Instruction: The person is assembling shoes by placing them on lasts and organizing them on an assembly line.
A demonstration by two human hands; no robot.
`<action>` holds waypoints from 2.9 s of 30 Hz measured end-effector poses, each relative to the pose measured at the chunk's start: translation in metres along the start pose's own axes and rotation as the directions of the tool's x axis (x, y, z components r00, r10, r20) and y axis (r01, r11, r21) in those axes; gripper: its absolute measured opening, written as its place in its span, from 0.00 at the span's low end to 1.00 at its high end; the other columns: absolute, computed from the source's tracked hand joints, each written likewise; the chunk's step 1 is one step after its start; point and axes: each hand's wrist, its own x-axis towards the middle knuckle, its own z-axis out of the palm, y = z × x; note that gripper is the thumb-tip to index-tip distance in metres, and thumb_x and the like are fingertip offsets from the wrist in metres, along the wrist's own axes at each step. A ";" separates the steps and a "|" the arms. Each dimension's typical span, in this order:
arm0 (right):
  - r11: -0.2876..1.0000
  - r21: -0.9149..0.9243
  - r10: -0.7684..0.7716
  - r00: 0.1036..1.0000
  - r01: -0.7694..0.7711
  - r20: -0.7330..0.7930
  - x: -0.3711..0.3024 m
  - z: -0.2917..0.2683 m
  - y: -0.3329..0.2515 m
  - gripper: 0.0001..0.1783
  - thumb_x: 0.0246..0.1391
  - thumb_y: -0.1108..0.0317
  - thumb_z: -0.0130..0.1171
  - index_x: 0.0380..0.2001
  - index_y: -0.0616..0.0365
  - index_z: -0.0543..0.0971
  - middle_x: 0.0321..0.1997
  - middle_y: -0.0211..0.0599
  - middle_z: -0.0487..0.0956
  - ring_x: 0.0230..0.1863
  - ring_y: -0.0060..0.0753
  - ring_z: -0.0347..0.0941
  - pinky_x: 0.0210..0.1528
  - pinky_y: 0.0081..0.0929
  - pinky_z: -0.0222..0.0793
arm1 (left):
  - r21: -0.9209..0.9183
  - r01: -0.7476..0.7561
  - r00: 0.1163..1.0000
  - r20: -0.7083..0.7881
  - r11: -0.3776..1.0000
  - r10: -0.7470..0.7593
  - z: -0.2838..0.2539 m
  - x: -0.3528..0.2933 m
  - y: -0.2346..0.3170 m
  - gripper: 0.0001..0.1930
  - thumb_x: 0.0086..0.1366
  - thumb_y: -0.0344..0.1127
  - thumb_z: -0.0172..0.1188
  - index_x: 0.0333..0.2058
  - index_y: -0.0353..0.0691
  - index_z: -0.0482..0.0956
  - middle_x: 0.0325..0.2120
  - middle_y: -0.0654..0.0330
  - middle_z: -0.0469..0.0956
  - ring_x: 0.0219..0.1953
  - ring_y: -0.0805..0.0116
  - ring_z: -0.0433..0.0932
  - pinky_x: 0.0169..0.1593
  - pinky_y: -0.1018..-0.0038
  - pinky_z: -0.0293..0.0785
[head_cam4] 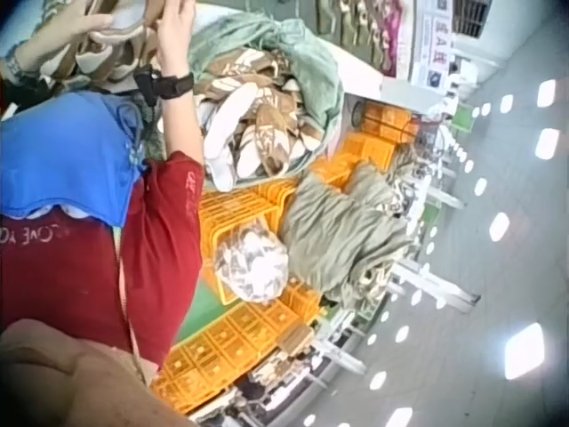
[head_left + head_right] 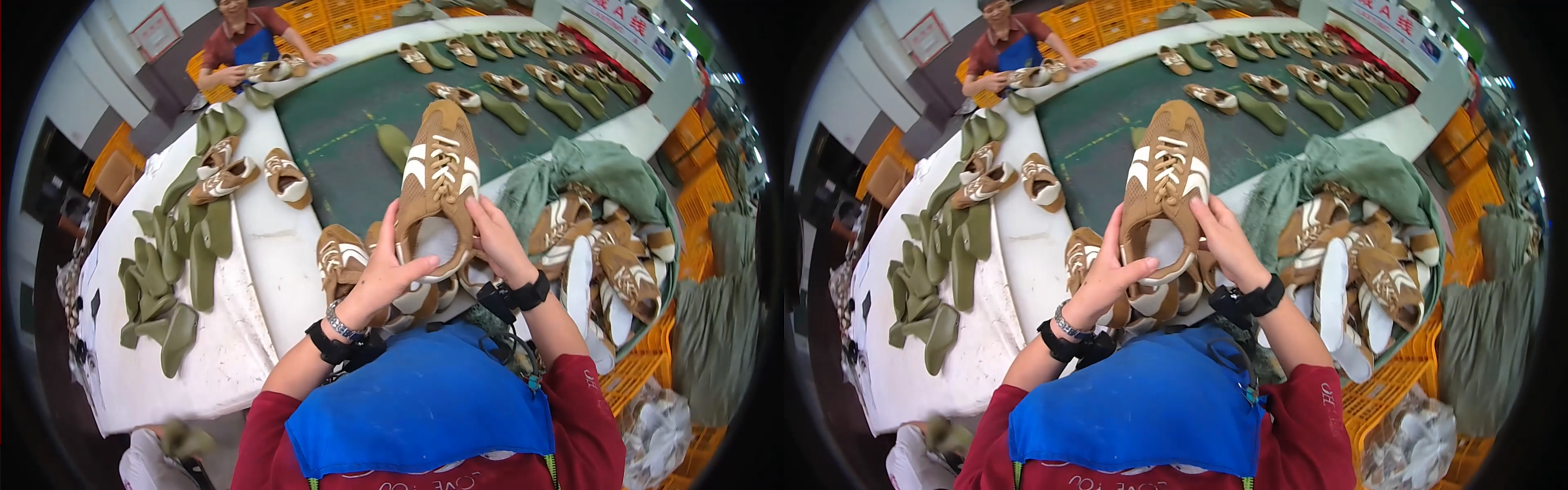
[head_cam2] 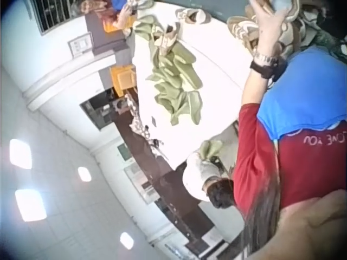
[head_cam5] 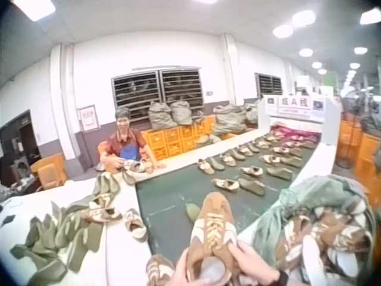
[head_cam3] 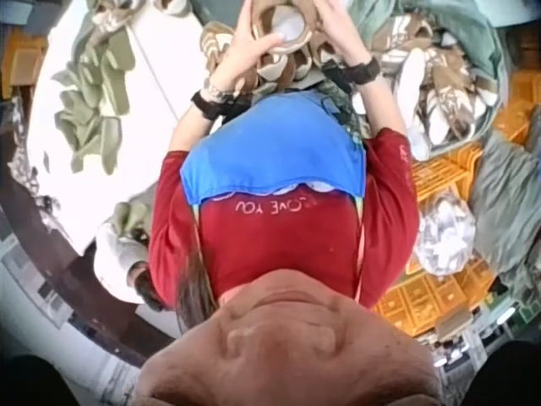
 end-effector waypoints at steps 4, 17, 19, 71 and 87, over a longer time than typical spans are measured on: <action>0.529 -0.748 -0.496 0.861 0.401 0.110 -0.004 0.025 -0.009 0.35 0.43 0.65 0.63 0.56 0.59 0.63 0.50 0.43 0.66 0.44 0.36 0.66 0.47 0.26 0.65 | -0.031 0.071 0.982 -0.171 0.997 -0.075 -0.020 -0.014 -0.014 0.44 0.53 0.30 0.58 0.63 0.35 0.38 0.60 0.50 0.51 0.63 0.64 0.50 0.62 0.69 0.49; 0.320 -0.628 -0.695 0.627 0.709 0.353 0.003 0.061 0.006 0.25 0.36 0.82 0.53 0.44 0.60 0.70 0.40 0.42 0.76 0.37 0.42 0.74 0.39 0.32 0.70 | 0.878 -0.135 0.754 -0.210 0.460 0.623 -0.037 -0.012 0.008 0.14 0.51 0.27 0.61 0.39 0.33 0.74 0.33 0.51 0.73 0.35 0.54 0.72 0.39 0.66 0.69; 0.606 -0.399 -0.694 0.702 0.688 0.156 0.002 0.065 0.005 0.20 0.38 0.84 0.51 0.40 0.60 0.71 0.39 0.42 0.75 0.36 0.37 0.74 0.37 0.29 0.71 | 0.825 -0.131 0.715 -0.305 0.549 0.629 -0.037 -0.015 0.012 0.09 0.53 0.23 0.58 0.35 0.32 0.75 0.25 0.53 0.74 0.28 0.55 0.73 0.32 0.69 0.71; 0.527 -0.775 -0.278 0.932 0.350 0.232 0.241 -0.063 0.020 0.19 0.51 0.63 0.54 0.46 0.60 0.73 0.33 0.44 0.78 0.33 0.42 0.75 0.39 0.31 0.69 | 0.740 0.394 0.898 -0.436 0.545 -0.057 -0.086 -0.092 -0.098 0.26 0.54 0.30 0.59 0.51 0.30 0.65 0.51 0.40 0.64 0.53 0.44 0.65 0.56 0.63 0.63; 0.046 -0.788 -0.122 0.780 -0.614 -0.614 -0.169 -0.288 0.059 0.19 0.38 0.69 0.60 0.39 0.50 0.78 0.33 0.43 0.77 0.37 0.45 0.74 0.40 0.39 0.69 | 0.933 0.097 0.995 -0.094 0.347 -0.024 -0.082 -0.062 -0.063 0.25 0.53 0.31 0.60 0.50 0.33 0.66 0.51 0.42 0.65 0.53 0.45 0.64 0.56 0.61 0.60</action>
